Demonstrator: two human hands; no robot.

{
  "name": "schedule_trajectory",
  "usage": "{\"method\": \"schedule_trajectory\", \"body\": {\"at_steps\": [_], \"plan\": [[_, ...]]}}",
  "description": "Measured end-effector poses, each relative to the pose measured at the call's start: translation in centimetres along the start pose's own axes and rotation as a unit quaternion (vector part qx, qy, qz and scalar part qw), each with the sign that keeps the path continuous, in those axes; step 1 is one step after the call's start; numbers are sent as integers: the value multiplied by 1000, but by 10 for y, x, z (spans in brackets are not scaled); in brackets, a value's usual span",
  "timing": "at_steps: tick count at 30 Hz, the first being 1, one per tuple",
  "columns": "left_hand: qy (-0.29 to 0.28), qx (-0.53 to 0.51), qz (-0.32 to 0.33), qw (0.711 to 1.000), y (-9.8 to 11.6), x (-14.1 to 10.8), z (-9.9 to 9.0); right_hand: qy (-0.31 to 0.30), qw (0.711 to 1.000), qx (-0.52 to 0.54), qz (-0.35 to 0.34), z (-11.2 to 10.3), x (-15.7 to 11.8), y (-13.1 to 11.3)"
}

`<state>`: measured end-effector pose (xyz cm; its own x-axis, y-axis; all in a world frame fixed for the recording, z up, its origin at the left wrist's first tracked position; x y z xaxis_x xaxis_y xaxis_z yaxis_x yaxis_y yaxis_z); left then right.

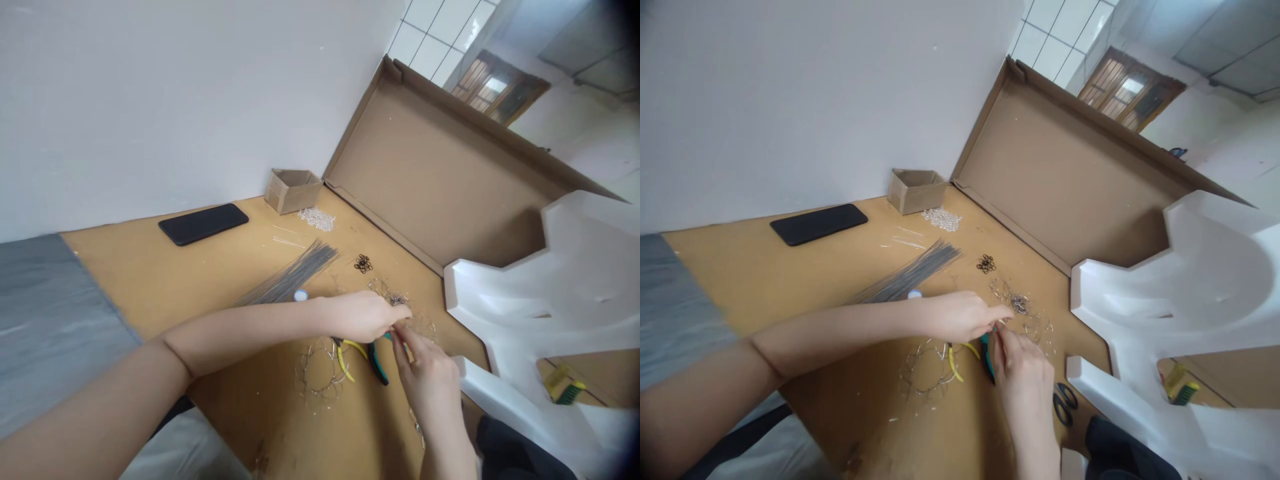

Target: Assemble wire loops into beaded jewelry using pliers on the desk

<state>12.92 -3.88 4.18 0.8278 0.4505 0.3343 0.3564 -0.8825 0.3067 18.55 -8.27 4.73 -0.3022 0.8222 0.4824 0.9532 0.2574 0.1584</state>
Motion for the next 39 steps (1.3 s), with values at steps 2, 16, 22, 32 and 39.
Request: {"method": "schedule_trajectory", "body": {"at_steps": [2, 16, 22, 32, 39], "plan": [[13, 40, 8, 999, 3, 1, -2, 3, 1000, -18, 2, 0, -1, 2], [13, 135, 72, 988, 23, 1, 16, -93, 982, -163, 27, 17, -4, 7], [10, 123, 31, 992, 14, 3, 15, -85, 990, -104, 52, 20, -3, 16], [24, 103, 0, 994, 5, 5, 14, -30, 994, -6, 101, 8, -1, 22], [39, 71, -19, 997, -1, 5, 12, -3, 988, 26, 150, 5, -3, 24]]}}
Point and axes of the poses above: each hand's wrist, its own x-axis towards the middle knuckle, its own z-axis out of the palm, y = z × x, the point moved 10 cm from there along x, towards the middle knuckle, and after that the axes turned 2 degrees about -z, right-handed, at the moved point
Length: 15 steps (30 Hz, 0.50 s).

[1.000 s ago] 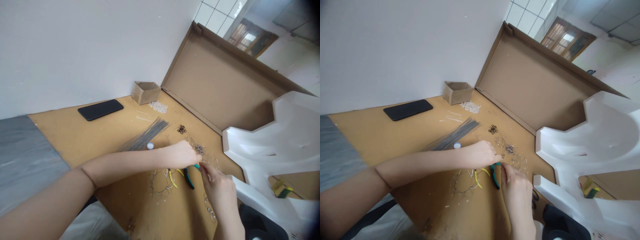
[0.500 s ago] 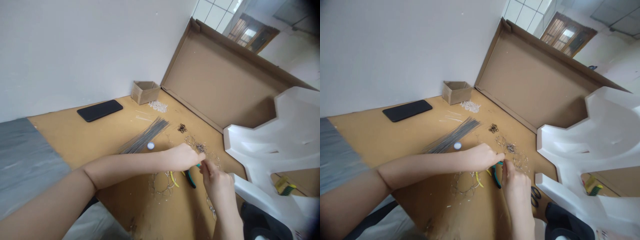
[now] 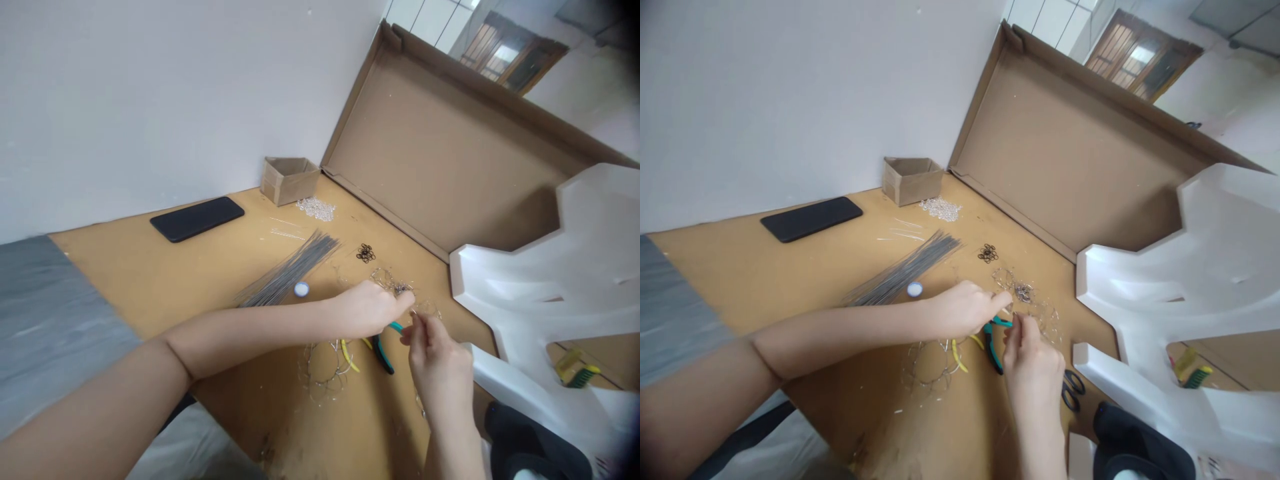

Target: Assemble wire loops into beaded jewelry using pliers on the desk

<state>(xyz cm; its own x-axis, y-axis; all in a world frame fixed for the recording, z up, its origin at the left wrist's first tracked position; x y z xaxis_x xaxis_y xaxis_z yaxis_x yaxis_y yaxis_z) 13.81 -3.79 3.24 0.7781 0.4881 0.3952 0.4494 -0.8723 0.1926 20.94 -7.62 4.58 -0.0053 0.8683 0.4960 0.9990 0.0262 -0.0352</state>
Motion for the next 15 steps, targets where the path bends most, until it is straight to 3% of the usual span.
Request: {"method": "schedule_trajectory", "body": {"at_steps": [5, 9, 12, 15], "plan": [[-10, -64, -81, 995, -14, 1, 3, -6, 999, 32, 33, 1, 0, 6], [-57, -258, -70, 962, -21, 2, -1, -58, 998, 28, 13, 5, 0, 15], [-103, -399, -70, 909, -28, 4, -2, -79, 997, 18, -14, 1, -2, 20], [-147, -545, -137, 814, -35, 3, 13, -63, 998, 15, -26, -6, -2, 19]]}}
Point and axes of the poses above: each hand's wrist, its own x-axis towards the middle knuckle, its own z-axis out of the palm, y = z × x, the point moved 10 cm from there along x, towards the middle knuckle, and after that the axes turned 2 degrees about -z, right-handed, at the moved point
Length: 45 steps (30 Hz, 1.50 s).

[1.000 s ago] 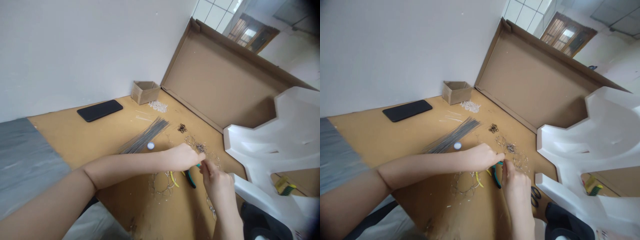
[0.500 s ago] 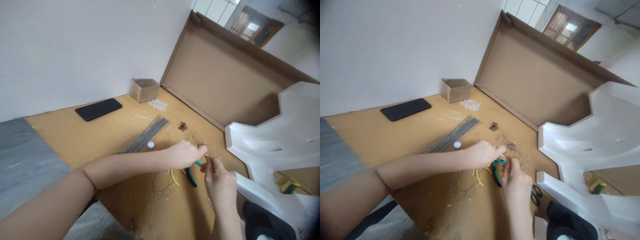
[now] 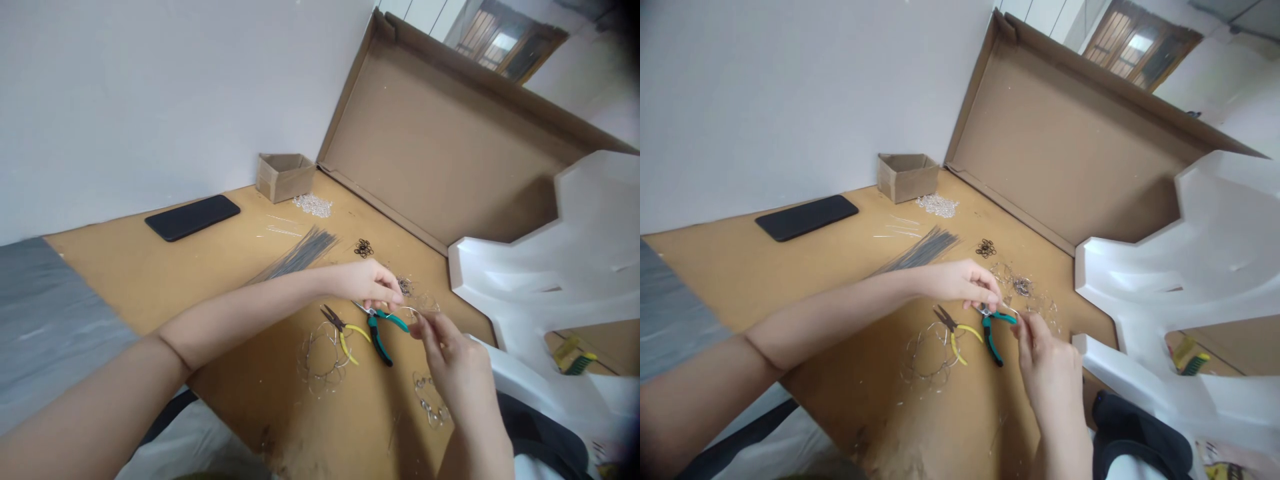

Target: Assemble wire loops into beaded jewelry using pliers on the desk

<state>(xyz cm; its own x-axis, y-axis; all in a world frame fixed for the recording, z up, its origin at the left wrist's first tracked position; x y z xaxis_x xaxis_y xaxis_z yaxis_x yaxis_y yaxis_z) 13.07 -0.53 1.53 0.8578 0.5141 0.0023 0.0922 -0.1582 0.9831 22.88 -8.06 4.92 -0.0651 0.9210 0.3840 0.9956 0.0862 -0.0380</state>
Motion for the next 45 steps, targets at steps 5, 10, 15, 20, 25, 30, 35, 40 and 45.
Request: {"method": "schedule_trajectory", "body": {"at_steps": [5, 10, 15, 20, 25, 30, 35, 40, 45], "plan": [[-46, -137, -36, 989, -12, 5, 17, 22, 999, -19, -16, -3, -1, -8], [-71, -156, -41, 984, -17, 6, 27, 59, 995, -31, -68, -13, -1, -22], [-54, -139, -37, 988, -17, 8, 27, 45, 995, 71, -62, -7, 2, -19], [-34, -137, -7, 990, -11, 7, 22, -8, 975, 222, 28, 8, 5, 2], [-43, -149, 15, 988, -6, 8, 23, -22, 936, 333, 107, 13, 1, 14], [-55, -168, 27, 984, -4, 7, 24, 46, 922, 362, 129, 4, 0, 19], [-39, -165, 59, 984, 2, 5, 21, 29, 927, 359, 103, 2, 0, 17], [-27, -161, 76, 984, 9, 2, 20, 26, 931, 352, 93, -1, -1, 15], [-40, -166, 70, 983, 8, 2, 23, 34, 930, 353, 98, -1, 0, 14]]}}
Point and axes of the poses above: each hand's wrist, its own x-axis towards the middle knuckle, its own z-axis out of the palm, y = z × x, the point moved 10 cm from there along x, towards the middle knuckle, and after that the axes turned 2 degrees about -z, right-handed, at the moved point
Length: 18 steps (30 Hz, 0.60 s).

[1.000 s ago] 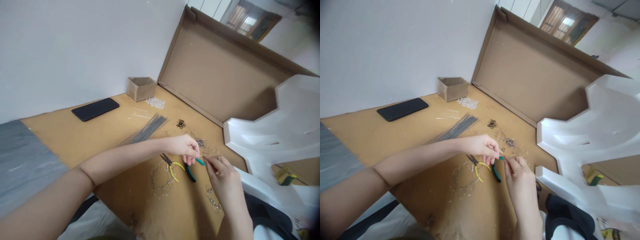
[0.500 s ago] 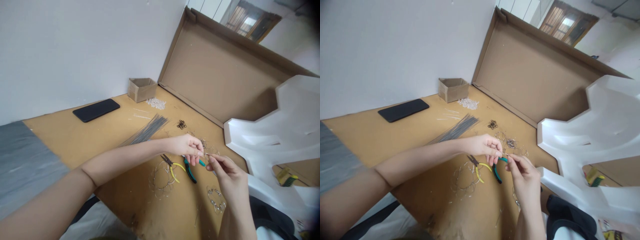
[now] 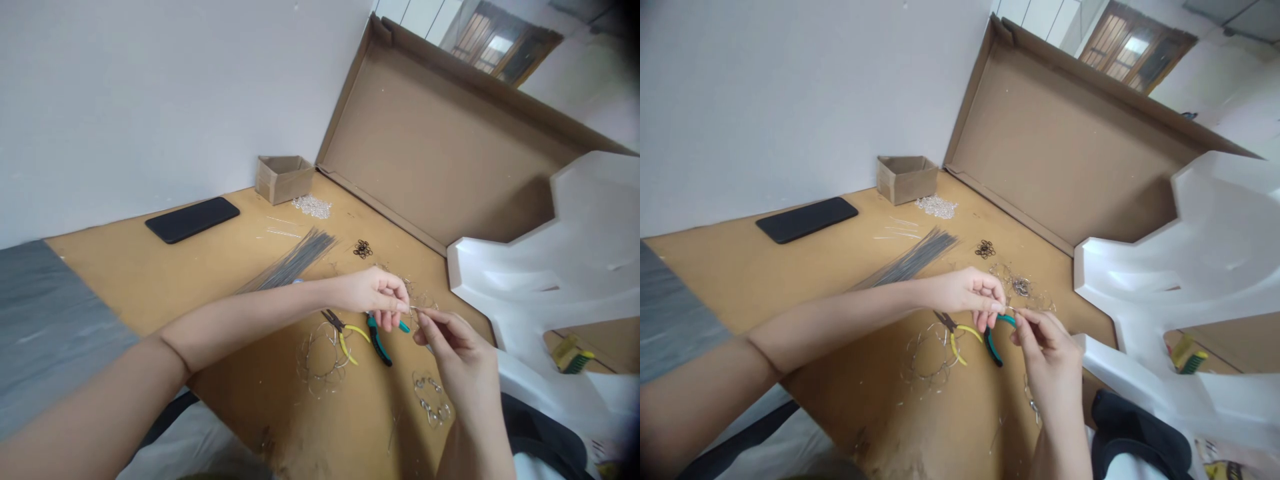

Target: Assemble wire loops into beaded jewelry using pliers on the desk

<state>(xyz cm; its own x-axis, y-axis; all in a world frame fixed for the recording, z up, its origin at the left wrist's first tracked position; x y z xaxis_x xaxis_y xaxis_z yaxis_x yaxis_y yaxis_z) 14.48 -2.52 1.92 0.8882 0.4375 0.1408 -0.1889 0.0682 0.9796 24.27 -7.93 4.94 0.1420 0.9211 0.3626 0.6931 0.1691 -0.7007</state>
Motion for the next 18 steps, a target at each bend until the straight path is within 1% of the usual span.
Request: {"method": "schedule_trajectory", "body": {"at_steps": [3, 5, 8, 11, 15, 18], "plan": [[4, -3, 0, 1000, -1, 1, 0, -12, 1000, -7, 9, 1, -1, 0], [8, -4, 9, 1000, 0, 1, -1, -11, 1000, 13, 26, 1, -2, 1], [-6, -12, 17, 1000, 1, 1, 0, -4, 999, 36, 37, -1, -1, 1], [-29, -26, 5, 999, -2, 1, 2, -16, 1000, 18, 20, -1, 0, -1], [-15, -22, -20, 999, -8, 3, -3, -44, 999, -12, -9, 2, -2, -5], [-16, -14, -40, 999, -10, 3, -2, -50, 998, -33, -25, 4, -3, -9]]}}
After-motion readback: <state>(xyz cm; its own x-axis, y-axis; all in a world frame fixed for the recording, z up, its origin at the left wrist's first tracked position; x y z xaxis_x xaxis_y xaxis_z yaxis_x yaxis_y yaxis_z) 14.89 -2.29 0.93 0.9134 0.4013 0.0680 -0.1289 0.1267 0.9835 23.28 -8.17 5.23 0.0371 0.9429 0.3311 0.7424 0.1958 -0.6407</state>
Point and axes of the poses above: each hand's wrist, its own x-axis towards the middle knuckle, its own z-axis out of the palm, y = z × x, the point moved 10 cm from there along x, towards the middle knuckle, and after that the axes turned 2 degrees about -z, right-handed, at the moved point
